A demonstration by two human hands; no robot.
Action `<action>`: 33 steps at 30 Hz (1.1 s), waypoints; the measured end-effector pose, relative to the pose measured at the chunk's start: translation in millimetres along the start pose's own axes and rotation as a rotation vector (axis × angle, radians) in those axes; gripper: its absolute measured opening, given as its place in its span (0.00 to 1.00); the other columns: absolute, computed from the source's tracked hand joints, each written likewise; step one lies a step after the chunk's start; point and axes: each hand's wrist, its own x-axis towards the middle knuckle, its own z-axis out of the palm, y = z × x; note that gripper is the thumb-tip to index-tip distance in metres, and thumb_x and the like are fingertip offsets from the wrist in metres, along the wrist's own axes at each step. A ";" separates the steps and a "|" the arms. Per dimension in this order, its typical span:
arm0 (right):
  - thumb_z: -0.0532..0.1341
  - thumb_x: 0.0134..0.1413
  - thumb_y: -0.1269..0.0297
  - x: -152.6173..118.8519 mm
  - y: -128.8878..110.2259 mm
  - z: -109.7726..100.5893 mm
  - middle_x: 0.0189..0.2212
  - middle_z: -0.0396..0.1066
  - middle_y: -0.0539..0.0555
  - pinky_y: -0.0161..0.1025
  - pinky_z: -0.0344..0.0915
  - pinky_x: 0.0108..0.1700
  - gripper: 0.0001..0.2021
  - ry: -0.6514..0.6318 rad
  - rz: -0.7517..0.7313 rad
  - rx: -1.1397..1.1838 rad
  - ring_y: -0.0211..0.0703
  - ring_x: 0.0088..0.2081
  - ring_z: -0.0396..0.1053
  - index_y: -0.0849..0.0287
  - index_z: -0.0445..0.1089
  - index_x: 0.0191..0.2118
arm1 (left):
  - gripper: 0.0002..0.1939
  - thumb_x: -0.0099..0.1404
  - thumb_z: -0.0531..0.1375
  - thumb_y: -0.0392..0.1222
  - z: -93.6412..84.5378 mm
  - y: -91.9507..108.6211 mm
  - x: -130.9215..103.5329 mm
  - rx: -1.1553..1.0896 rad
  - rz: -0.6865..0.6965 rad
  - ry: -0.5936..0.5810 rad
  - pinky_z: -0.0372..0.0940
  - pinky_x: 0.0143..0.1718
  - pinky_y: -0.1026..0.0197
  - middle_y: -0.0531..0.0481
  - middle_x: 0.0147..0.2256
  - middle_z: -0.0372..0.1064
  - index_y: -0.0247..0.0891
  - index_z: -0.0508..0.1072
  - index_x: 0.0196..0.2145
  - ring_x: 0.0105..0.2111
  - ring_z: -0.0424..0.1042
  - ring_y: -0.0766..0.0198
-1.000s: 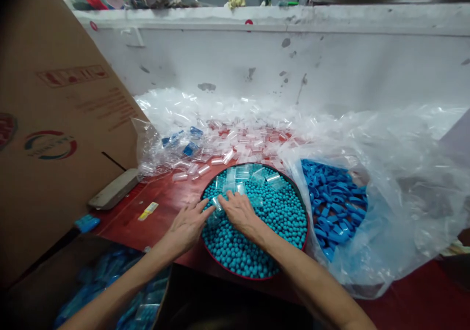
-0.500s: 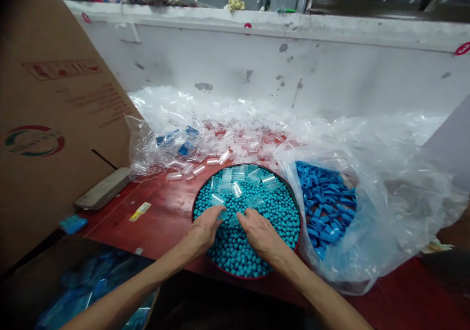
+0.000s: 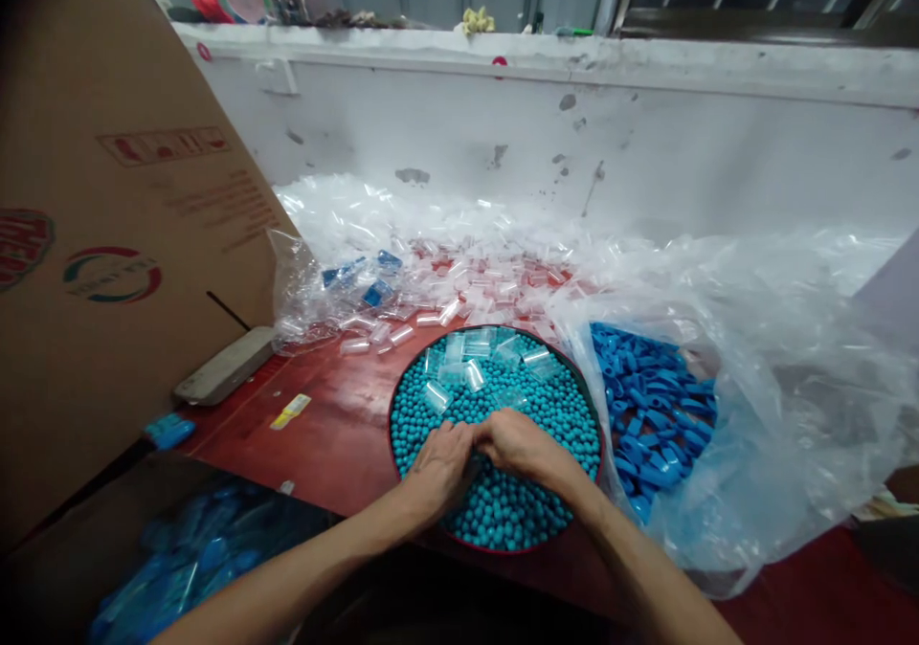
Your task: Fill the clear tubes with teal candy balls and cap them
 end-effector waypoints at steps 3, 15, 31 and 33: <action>0.52 0.49 0.68 23.0 -13.9 -21.2 0.25 0.71 0.53 0.33 0.57 0.30 0.10 0.091 0.109 -0.237 0.42 0.30 0.68 0.59 0.70 0.27 | 0.24 0.58 0.47 0.34 12.4 -3.2 -4.2 0.044 -0.019 0.008 0.50 0.52 0.47 0.38 0.52 0.55 0.33 0.52 0.53 0.53 0.53 0.51; 0.56 0.49 0.69 88.8 -6.7 1.9 0.33 0.65 0.55 0.35 0.60 0.34 0.06 0.210 -0.005 -0.220 0.41 0.33 0.64 0.62 0.67 0.34 | 0.23 0.56 0.50 0.36 4.9 0.1 -0.2 -0.007 -0.076 0.028 0.53 0.51 0.46 0.33 0.54 0.50 0.30 0.56 0.50 0.55 0.50 0.49; 0.48 0.56 0.66 -19.2 25.7 20.4 0.33 0.65 0.52 0.32 0.58 0.33 0.08 0.345 0.205 -0.240 0.39 0.35 0.65 0.56 0.64 0.37 | 0.30 0.52 0.54 0.35 -12.6 6.1 18.5 -0.062 0.072 -0.029 0.57 0.46 0.52 0.43 0.45 0.60 0.35 0.51 0.53 0.45 0.59 0.55; 0.51 0.55 0.58 -10.7 31.7 5.7 0.37 0.64 0.57 0.36 0.60 0.34 0.12 0.410 0.420 -0.311 0.44 0.36 0.66 0.58 0.62 0.41 | 0.29 0.50 0.55 0.36 -21.2 9.3 20.9 -0.022 0.068 -0.091 0.57 0.45 0.54 0.44 0.44 0.60 0.35 0.54 0.51 0.44 0.59 0.55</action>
